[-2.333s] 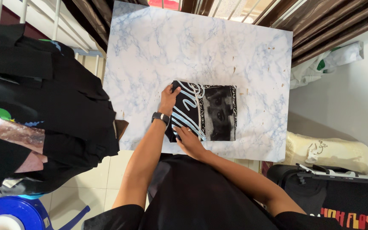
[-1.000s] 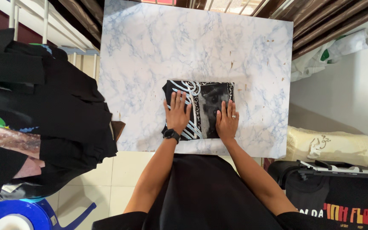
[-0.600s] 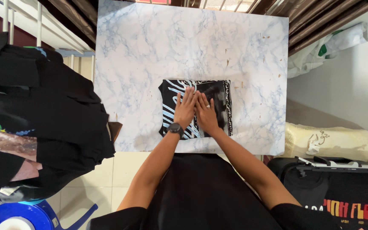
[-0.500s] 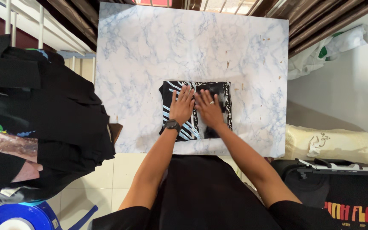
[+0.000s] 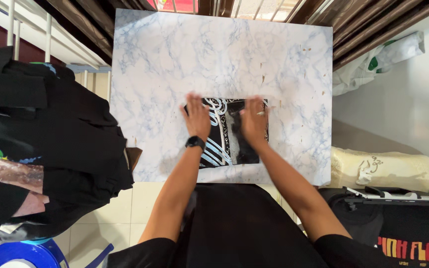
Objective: The person folds several black t-shirts one by one on a table and then places them into an open suitcase.
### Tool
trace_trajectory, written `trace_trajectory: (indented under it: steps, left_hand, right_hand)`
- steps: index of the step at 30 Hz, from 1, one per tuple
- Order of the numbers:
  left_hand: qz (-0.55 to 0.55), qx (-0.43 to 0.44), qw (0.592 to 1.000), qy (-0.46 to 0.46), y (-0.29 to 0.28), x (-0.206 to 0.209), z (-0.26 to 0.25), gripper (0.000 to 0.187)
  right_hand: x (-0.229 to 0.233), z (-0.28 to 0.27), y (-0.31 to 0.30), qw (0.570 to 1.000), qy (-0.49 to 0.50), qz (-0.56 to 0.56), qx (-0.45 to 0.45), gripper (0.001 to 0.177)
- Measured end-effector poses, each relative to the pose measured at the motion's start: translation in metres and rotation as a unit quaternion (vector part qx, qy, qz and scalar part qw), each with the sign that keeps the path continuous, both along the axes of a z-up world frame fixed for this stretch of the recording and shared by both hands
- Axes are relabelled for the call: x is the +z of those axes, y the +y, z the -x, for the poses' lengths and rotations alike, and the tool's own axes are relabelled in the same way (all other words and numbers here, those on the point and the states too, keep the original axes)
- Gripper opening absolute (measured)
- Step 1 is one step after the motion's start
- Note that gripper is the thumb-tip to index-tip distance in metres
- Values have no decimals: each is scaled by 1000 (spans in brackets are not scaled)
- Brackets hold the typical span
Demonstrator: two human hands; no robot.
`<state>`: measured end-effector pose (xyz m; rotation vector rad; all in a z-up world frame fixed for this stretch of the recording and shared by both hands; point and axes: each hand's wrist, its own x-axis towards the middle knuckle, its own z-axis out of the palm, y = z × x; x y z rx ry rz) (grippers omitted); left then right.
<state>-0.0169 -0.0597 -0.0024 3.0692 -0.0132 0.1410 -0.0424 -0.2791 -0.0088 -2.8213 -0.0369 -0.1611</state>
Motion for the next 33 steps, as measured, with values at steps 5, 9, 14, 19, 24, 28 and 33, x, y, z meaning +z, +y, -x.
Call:
trace_trajectory:
  steps: [5, 9, 14, 19, 24, 28, 33]
  left_hand:
    - [-33, -216, 976, -7, -22, -2, 30, 59]
    - [133, -149, 980, 21, -6, 8, 19, 52]
    - [128, -49, 987, 80, 33, 17, -6, 57]
    - [90, -46, 994, -32, 53, -1, -4, 60]
    - [-77, -171, 982, 25, -12, 9, 49, 63]
    - [90, -249, 964, 8, -35, 20, 102, 63]
    - [77, -277, 958, -11, -5, 34, 102, 52]
  right_hand:
    - [0, 39, 46, 992, -15, -30, 119, 56]
    - [11, 30, 22, 995, -19, 48, 89, 57]
    - [20, 27, 2, 999, -1, 52, 9, 58]
    - [12, 27, 4, 991, 22, 58, -122, 58]
    - [10, 60, 38, 999, -17, -20, -31, 60]
    - [15, 96, 56, 993, -63, 9, 98, 62]
    - [29, 92, 28, 993, -46, 29, 105, 56]
